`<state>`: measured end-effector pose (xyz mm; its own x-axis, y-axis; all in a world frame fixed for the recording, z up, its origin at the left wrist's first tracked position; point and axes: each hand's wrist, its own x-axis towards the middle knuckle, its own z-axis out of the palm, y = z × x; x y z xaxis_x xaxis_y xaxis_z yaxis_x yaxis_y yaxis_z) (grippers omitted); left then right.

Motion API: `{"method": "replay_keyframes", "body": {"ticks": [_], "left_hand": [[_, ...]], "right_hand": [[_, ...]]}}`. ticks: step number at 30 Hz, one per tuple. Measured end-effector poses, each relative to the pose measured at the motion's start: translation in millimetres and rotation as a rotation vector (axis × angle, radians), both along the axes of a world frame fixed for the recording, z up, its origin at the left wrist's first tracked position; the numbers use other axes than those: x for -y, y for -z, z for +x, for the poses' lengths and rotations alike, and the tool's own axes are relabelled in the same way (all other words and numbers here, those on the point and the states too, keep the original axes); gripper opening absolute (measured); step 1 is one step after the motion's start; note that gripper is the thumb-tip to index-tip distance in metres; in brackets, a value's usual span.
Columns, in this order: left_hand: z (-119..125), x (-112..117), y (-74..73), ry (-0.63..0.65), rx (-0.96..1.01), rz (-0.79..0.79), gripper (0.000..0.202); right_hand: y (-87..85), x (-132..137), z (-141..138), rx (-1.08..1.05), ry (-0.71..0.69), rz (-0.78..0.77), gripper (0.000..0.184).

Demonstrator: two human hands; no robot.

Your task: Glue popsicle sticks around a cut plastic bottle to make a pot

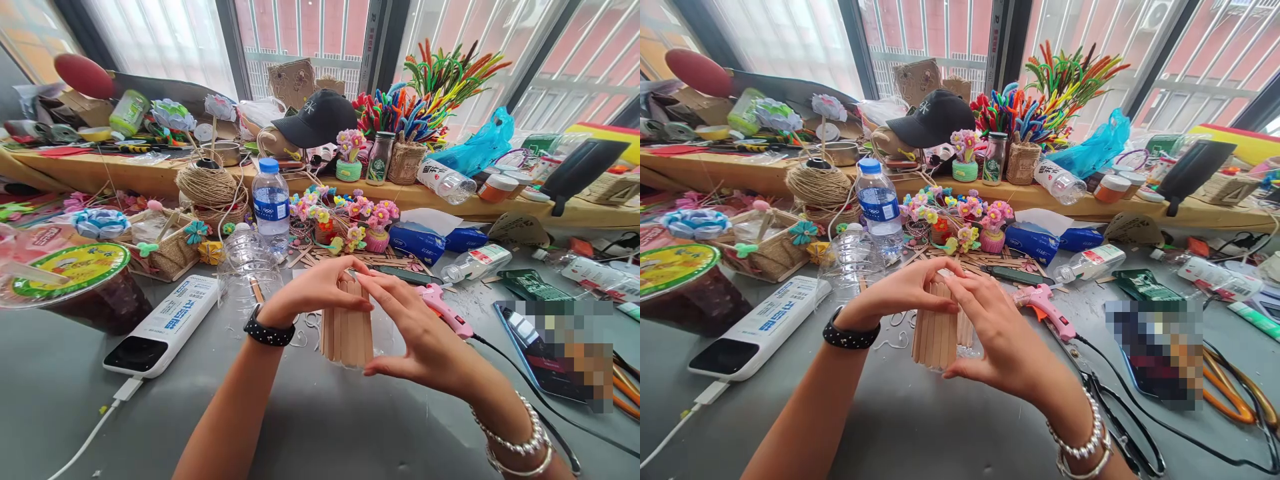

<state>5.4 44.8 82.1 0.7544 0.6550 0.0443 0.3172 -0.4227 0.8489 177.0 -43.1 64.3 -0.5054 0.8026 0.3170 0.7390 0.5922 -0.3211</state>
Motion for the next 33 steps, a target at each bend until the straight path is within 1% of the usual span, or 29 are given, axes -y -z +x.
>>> {"method": "replay_keyframes", "body": {"ticks": [4, 9, 12, 20, 23, 25, 27, 29, 31, 33], "left_hand": [[1, 2, -0.5, -0.009, 0.0, 0.018, 0.035], [3, 3, -1.8, 0.013, 0.005, -0.046, 0.036], [4, 4, -2.8, 0.004, -0.023, -0.043, 0.037], [4, 4, -2.6, -0.03, -0.015, -0.005, 0.036], [4, 4, -2.7, -0.06, -0.043, -0.028, 0.038], [4, 4, -3.2, -0.06, -0.062, -0.054, 0.04], [4, 5, -3.8, -0.067, -0.058, -0.039, 0.044], [4, 7, -4.4, -0.092, -0.063, -0.007, 0.05], [4, 9, -5.4, -0.091, -0.078, 0.005, 0.055], [3, 12, -7.3, -0.047, -0.086, 0.013, 0.056]], "right_hand": [[-2.2, 2, -1, 0.017, 0.025, -0.035, 0.09], [-3.4, 5, -2, 0.026, 0.054, -0.061, 0.09], [-3.7, 6, -3, 0.02, 0.061, -0.078, 0.09], [-3.0, 3, 1, -0.011, 0.043, -0.089, 0.096], [-3.6, 2, 6, -0.038, 0.007, -0.132, 0.098], [-4.4, 1, 10, -0.095, 0.003, -0.181, 0.098], [-4.6, -1, 13, -0.175, 0.041, -0.229, 0.091], [-3.5, -4, 15, -0.234, 0.097, -0.258, 0.078], [-1.7, -6, 15, -0.244, 0.129, -0.259, 0.069], [-0.1, -7, 15, -0.214, 0.129, -0.25, 0.065]]}}
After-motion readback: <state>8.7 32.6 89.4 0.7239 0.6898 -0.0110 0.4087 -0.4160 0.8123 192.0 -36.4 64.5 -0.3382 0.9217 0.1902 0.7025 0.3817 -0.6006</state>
